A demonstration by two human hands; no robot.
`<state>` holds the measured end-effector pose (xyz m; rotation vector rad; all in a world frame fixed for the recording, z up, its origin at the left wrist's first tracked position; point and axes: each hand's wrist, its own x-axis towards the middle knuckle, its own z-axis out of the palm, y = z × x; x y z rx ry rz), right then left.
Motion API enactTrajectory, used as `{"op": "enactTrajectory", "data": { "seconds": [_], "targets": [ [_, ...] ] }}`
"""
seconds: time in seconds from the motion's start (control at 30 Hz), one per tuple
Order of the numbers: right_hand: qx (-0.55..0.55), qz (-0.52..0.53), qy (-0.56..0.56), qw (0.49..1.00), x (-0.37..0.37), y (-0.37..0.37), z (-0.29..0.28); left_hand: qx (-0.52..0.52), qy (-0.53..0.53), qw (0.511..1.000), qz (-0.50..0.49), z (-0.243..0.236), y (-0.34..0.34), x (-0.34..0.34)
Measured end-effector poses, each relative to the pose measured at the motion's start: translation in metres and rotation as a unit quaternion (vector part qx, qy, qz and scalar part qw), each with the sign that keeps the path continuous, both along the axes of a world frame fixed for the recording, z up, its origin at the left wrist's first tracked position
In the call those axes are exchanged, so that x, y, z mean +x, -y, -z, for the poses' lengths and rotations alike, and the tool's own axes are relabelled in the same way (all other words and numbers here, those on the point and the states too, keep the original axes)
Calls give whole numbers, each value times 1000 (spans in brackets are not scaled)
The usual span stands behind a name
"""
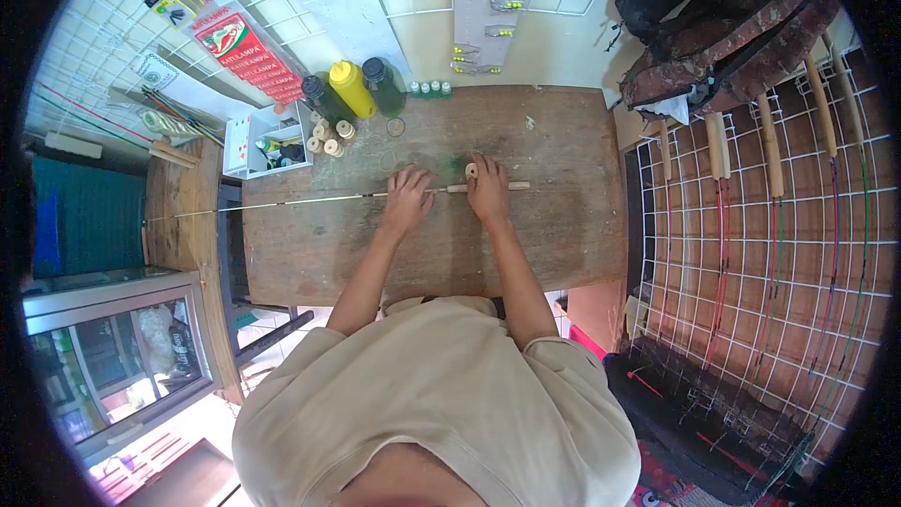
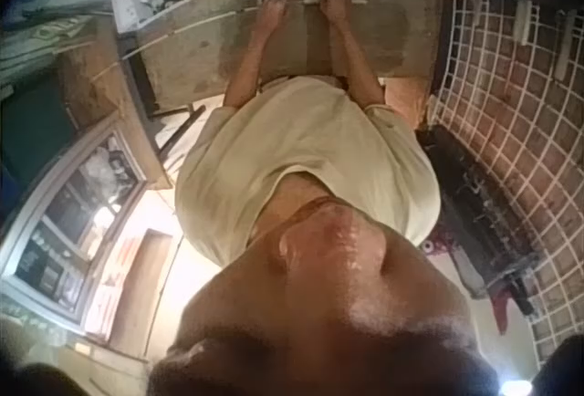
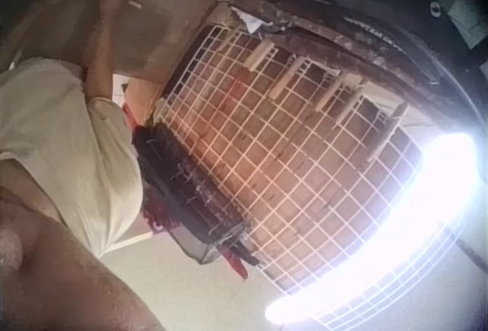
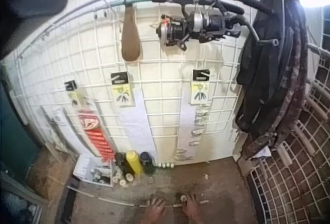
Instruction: Repair or assemble components of a fishing rod on a wooden workbench.
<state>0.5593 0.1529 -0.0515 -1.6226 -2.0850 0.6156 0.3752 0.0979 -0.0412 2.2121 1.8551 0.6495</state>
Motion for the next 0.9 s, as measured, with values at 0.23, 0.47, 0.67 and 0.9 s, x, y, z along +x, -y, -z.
{"op": "enactTrajectory", "data": {
  "seconds": [0.23, 0.47, 0.67, 0.9],
  "targets": [
    [-43, 10, 12, 999, -2, -5, 1, -7, -43, 998, 43, 5, -6, 8],
    [-5, 18, -100, 995, 10, -9, 17, -92, -51, 994, -9, 16, -1, 4],
    [-29, 7, -202, 979, 18, -13, 17, -39, -32, 999, -19, 22, -1, -3],
    [-50, -30, -214, 975, 23, -15, 10, -52, -42, 998, -14, 14, 0, -10]
  ]
}}
